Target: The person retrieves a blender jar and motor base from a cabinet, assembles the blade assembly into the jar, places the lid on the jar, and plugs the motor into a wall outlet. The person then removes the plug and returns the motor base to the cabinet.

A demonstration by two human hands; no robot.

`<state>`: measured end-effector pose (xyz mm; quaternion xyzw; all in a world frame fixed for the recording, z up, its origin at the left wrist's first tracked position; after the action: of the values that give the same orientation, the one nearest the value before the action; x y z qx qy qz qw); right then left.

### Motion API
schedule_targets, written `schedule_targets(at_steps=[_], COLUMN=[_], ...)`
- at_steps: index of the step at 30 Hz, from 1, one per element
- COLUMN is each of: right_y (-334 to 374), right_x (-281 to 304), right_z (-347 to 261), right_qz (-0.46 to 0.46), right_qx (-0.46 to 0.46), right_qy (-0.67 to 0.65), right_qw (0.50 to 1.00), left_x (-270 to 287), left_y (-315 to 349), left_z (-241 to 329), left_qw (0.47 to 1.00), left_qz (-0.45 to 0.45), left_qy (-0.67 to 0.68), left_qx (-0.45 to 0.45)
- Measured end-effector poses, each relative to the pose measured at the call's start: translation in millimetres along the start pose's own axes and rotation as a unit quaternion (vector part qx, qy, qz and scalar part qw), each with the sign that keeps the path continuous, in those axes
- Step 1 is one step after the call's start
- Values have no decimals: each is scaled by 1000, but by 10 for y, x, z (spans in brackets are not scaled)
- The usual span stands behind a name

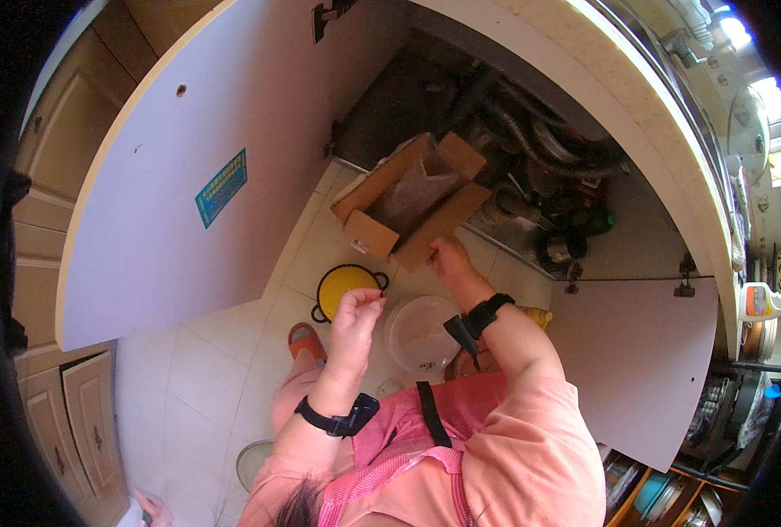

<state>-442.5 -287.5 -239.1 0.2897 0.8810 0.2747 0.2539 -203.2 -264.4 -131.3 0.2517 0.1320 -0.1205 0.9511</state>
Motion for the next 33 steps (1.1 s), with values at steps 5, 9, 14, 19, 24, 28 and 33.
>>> schedule_targets(at_steps=[5, 9, 14, 19, 24, 28, 33], right_y=[327, 703, 1191, 1600, 1786, 1903, 1975], right_x=[139, 297, 436, 355, 224, 94, 135], right_z=[46, 100, -87, -360, -478, -541, -621], right_qz=[29, 46, 12, -116, -131, -231, -205], right_qx=[-34, -22, -49, -25, -15, 72, 76], right_qy=[3, 69, 250, 258, 347, 498, 521], right_qw=[999, 996, 967, 959, 928, 833, 825], left_x=[164, 371, 547, 512, 443, 401, 405], left_y=[-8, 0, 16, 63, 195, 271, 392], left_z=[117, 251, 384, 208, 208, 210, 110], left_qw=[999, 985, 931, 978, 988, 979, 980], left_qz=[38, 98, 119, -26, -137, -175, -145], left_qy=[7, -103, -290, -206, -71, -103, -139], left_qx=[-37, -99, -186, -30, 13, 1, 1])
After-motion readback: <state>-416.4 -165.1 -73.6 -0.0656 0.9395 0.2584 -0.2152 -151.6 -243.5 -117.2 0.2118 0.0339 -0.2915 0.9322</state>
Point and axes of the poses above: each hand's wrist, its own y-axis away from the middle knuckle, its own x-axis out of the back of the hand, z = x × y, the point moved 4 cm from there along -y, towards the middle knuckle, and after that the axes turned 2 degrees about z, right-handed, at the moved point
